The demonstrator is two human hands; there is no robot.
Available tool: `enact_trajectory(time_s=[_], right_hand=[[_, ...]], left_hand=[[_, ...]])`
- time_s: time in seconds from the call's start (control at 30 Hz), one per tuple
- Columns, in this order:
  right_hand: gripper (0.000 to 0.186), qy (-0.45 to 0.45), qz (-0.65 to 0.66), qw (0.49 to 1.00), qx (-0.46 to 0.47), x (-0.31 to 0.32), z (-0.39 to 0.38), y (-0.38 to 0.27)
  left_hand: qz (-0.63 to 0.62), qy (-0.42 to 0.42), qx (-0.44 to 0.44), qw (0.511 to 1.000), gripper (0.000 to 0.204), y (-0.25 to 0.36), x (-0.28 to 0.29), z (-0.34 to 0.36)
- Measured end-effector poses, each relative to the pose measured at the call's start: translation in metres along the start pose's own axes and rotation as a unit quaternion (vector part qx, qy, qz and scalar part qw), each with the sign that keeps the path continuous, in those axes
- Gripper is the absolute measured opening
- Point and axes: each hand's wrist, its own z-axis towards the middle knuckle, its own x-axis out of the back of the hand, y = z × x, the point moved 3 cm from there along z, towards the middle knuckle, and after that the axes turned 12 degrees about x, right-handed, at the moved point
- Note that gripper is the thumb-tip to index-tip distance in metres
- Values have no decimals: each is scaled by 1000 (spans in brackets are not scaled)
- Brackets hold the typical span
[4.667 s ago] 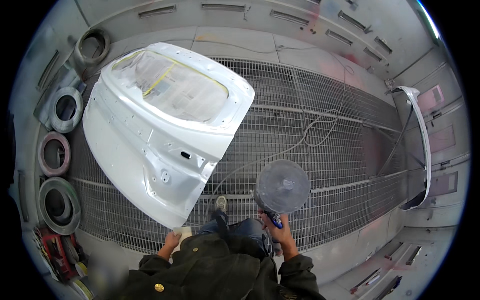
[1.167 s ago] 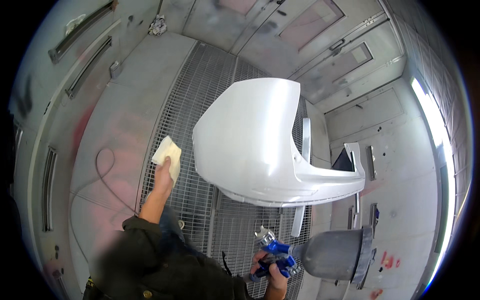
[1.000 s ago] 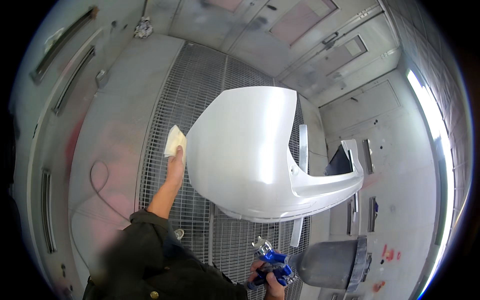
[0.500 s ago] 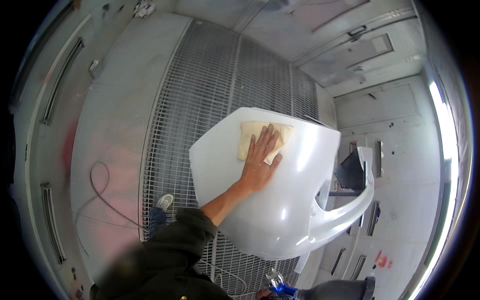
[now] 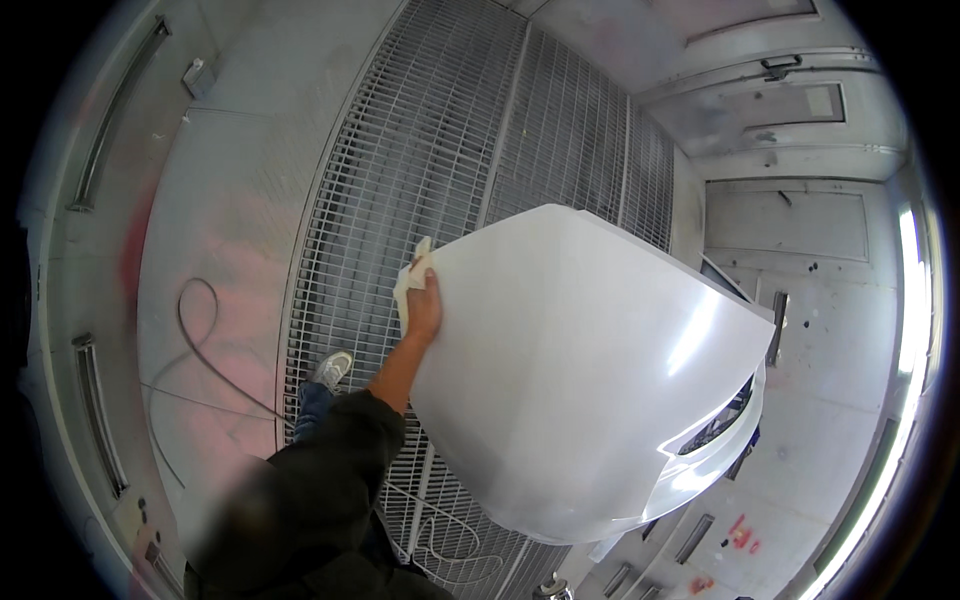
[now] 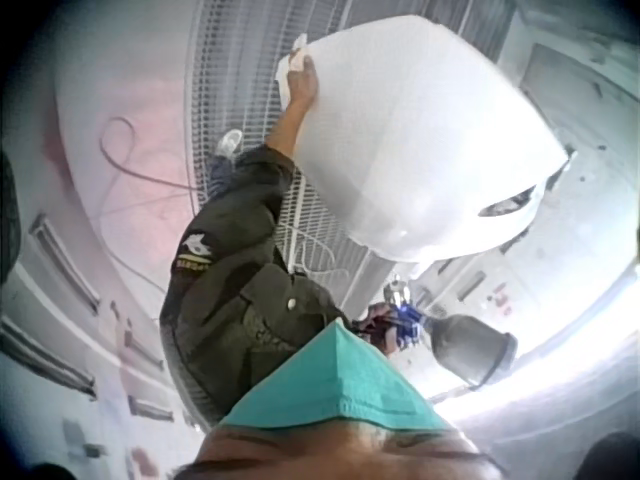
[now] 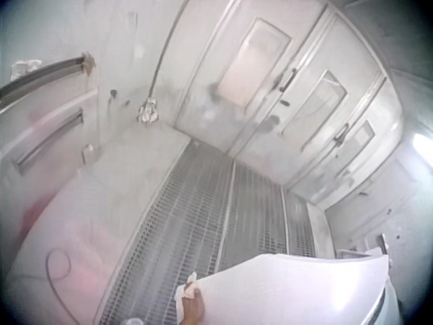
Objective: The person sprays white paint onto a car hood and a front bumper using a spray gun. They wipe the surfaces with a cloth between coats and inspect the finish by hand.
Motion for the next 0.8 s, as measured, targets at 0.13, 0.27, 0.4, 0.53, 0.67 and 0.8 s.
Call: enact_trajectory(time_s=[0.13, 0.27, 0.4, 0.53, 0.67, 0.8], right_hand=[[60, 19, 4, 999, -29, -14, 19, -3], [60, 29, 17, 999, -30, -15, 24, 5], [60, 31, 23, 999, -30, -13, 26, 9], [60, 35, 25, 999, -28, -10, 20, 16], [60, 17, 14, 1000, -15, -2, 17, 19], [58, 3, 62, 997, -56, -3, 15, 13]], left_hand=[[71, -51, 203, 975, 66, -61, 29, 29], [-8, -72, 297, 952, 78, -83, 35, 12], [29, -64, 181, 981, 77, -52, 21, 11], [9, -130, -81, 988, 53, 106, -27, -58], [50, -218, -333, 916, 56, 209, -53, -118], [87, -191, -342, 916, 58, 199, -50, -111]])
